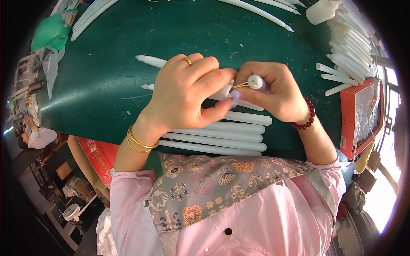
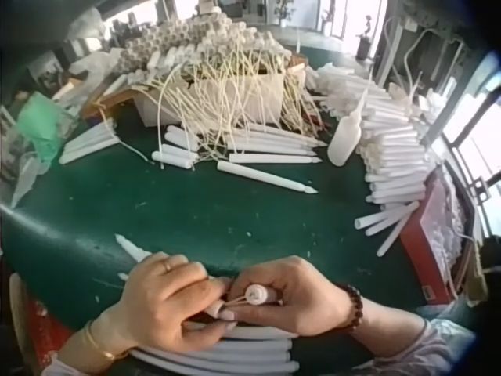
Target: Assembling small white plastic tubes by attaching green wires and applying glue from a bottle.
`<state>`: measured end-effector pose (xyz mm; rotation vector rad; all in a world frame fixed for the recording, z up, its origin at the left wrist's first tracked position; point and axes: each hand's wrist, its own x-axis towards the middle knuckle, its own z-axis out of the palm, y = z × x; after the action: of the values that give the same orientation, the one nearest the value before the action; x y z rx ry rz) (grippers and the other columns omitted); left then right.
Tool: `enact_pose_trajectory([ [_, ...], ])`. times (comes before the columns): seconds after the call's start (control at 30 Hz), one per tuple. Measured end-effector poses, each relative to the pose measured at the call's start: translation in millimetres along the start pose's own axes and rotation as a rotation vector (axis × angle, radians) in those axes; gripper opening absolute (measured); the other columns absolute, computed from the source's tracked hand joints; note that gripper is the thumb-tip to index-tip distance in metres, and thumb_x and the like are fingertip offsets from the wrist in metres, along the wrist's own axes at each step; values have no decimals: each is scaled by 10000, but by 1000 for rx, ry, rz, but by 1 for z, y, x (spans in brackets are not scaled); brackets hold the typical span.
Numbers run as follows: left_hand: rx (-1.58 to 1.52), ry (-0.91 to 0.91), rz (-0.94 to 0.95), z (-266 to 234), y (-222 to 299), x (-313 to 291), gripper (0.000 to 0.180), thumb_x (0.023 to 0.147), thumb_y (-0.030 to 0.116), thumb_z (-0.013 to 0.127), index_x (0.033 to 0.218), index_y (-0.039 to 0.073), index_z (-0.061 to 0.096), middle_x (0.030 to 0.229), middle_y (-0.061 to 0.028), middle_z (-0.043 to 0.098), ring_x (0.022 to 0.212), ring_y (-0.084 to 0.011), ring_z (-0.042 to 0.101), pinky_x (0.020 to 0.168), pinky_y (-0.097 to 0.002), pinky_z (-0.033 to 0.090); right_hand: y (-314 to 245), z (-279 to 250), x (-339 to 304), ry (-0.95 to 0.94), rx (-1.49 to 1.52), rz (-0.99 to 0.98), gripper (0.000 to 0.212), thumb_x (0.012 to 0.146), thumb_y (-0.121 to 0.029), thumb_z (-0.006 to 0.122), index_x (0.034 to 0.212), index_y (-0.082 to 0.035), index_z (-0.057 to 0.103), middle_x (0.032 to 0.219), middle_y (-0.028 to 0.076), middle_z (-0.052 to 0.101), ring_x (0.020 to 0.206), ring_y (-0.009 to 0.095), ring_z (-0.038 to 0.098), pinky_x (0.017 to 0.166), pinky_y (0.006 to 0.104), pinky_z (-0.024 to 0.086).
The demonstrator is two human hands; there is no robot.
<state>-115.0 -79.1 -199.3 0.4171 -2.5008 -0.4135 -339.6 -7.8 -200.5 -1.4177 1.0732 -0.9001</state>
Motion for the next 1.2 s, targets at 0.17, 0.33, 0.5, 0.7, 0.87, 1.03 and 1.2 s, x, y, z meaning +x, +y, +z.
enact_pose_trajectory([
  [0.17, -14, 80, -42, 7, 0, -4, 396, 688, 404, 859, 761, 130, 583, 707, -15, 462, 593, -220, 456, 543, -350, 342, 5, -3, 2, -189, 223, 61, 721, 942, -671, 696, 1067, 38, 663, 860, 27, 596, 727, 90, 496, 637, 254, 404],
  [0.33, 36, 145, -86, 3, -7, -10, 355, 778, 349, 772, 664, 123, 523, 635, -16, 462, 552, -214, 453, 505, -344, 327, 7, -5, 2, -207, 133, 3, 650, 986, -445, 712, 1376, 41, 529, 962, 57, 599, 785, 104, 530, 702, 244, 434],
  [0.5, -38, 39, -369, 1, 7, -16, 306, 875, 322, 732, 782, 79, 571, 679, -47, 555, 581, -237, 545, 510, -347, 389, -7, -2, 0, -163, -146, -44, 530, 874, 141, 641, 1382, 12, 557, 1103, 115, 683, 984, 160, 684, 859, 280, 541],
  [0.7, -202, -16, -435, -10, 14, -15, 212, 965, 186, 737, 979, 5, 627, 868, -115, 613, 675, -276, 629, 580, -370, 490, -2, 2, -2, 10, -290, -289, 421, 910, 125, 616, 1318, 26, 590, 1256, 162, 716, 1122, 274, 734, 952, 347, 574],
  [0.87, -219, 42, -438, -13, 16, -20, 196, 965, 99, 744, 1081, -35, 659, 936, -141, 600, 734, -290, 644, 623, -383, 515, -2, 4, -2, 4, -332, -268, 412, 921, 134, 592, 1320, 30, 602, 1273, 175, 710, 1110, 305, 734, 938, 356, 581],
  [1.03, -192, 6, -410, -12, 17, -20, 231, 942, 108, 763, 1102, -27, 667, 1006, -134, 595, 738, -306, 646, 629, -395, 521, -1, 4, 0, -69, -323, -239, 396, 919, 130, 582, 1299, 32, 637, 1262, 183, 702, 1110, 320, 715, 955, 367, 563],
  [1.2, -220, -83, -385, -13, 20, -25, 230, 927, 104, 770, 1115, -1, 690, 952, -102, 648, 732, -256, 658, 621, -347, 524, 0, -18, -1, -310, -239, -169, 394, 941, 104, 571, 1314, 6, 656, 1318, 180, 660, 1094, 304, 686, 959, 367, 545],
])
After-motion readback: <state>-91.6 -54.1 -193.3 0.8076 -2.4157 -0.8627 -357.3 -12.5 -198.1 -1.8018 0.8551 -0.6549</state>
